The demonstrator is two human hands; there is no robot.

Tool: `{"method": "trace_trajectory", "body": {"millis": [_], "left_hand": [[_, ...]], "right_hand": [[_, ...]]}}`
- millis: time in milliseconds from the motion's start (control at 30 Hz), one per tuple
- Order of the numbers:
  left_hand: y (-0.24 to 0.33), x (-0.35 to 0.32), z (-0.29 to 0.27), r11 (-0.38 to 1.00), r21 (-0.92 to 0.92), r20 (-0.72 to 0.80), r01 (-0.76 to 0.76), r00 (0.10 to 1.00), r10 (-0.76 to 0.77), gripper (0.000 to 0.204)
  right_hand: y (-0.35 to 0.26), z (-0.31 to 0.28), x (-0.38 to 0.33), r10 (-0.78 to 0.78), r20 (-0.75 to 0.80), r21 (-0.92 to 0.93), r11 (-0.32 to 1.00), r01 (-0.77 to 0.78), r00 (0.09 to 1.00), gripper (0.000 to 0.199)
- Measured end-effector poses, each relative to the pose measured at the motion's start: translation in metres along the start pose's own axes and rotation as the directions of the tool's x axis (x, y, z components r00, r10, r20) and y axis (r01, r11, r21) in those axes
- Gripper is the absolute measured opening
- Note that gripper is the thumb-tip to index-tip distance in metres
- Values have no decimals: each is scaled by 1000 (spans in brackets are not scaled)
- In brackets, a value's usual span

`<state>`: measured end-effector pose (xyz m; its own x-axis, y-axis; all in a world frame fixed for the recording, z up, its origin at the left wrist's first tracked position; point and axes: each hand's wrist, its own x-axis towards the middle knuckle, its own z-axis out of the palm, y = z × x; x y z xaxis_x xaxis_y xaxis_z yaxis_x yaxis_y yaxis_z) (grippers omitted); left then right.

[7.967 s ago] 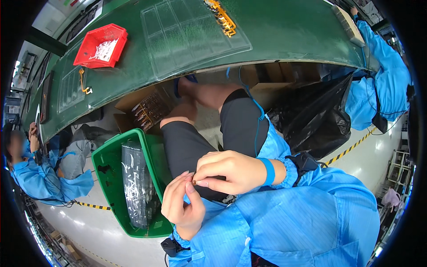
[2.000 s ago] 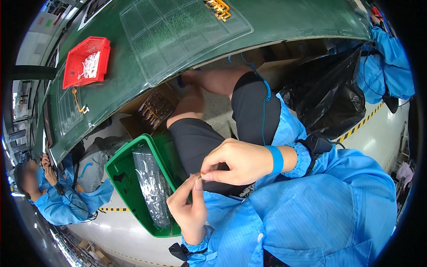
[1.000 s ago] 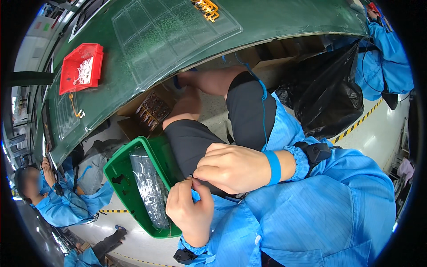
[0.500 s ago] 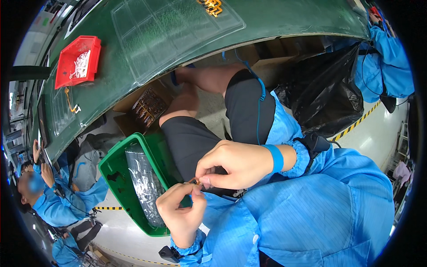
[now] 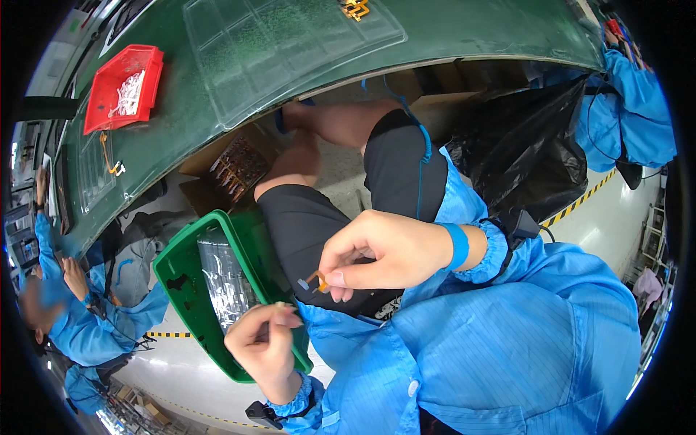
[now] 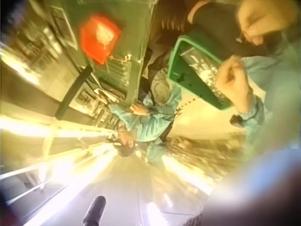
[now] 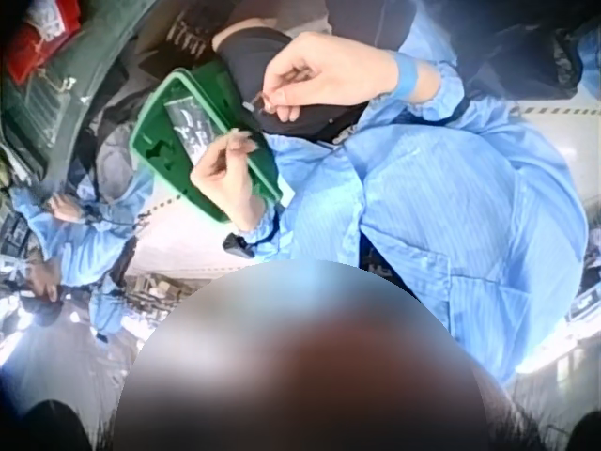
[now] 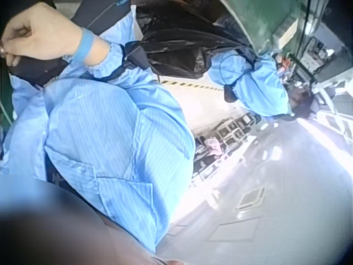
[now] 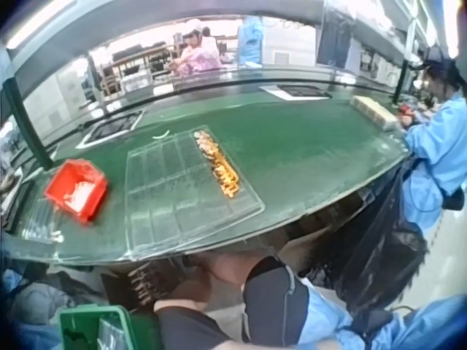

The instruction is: Assembling small electronic connectors and flex cables at a factory workbench.

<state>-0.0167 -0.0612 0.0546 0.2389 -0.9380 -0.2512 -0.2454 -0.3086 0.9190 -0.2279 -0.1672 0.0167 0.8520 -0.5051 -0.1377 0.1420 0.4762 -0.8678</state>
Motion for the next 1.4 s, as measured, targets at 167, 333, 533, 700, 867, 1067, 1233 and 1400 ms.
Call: {"method": "trace_trajectory", "body": {"millis": [167, 333, 533, 700, 867, 1067, 1233, 1400], "left_hand": [[-87, -22, -75, 900, 392, -525, 192, 850, 47, 18], [-198, -94, -174, 563, 603, -635, 565, 767, -89, 22], [-213, -104, -158, 344, 594, -764, 727, 644, -43, 31], [-221, -87, -150, 421, 567, -776, 708, 631, -16, 19], [-215, -65, -137, 550, 713, -684, 435, 605, 408, 25], [-70, -42, -9, 802, -514, 27, 305, 940, -340, 39], [-19, 3, 35, 490, -867, 1, 93, 983, -185, 43], [-8, 37, 18, 440, -896, -94, -58, 994, -61, 20]], "right_hand": [[4, -5, 8, -1, -68, 120, 993, 9, 998, 18], [8, -10, 18, -32, -168, 199, 978, 66, 985, 18], [11, -1, 30, -21, -160, 147, 988, 44, 987, 19], [15, 8, 28, -194, -210, -76, 980, 182, 958, 20], [14, 6, 27, -209, -229, -229, 961, 155, 951, 19], [12, 25, 39, -33, -226, 130, 989, 64, 973, 18], [0, 40, 39, -61, -359, 191, 972, 137, 931, 13], [1, 48, 42, -85, -388, 292, 933, 210, 918, 13]]}}
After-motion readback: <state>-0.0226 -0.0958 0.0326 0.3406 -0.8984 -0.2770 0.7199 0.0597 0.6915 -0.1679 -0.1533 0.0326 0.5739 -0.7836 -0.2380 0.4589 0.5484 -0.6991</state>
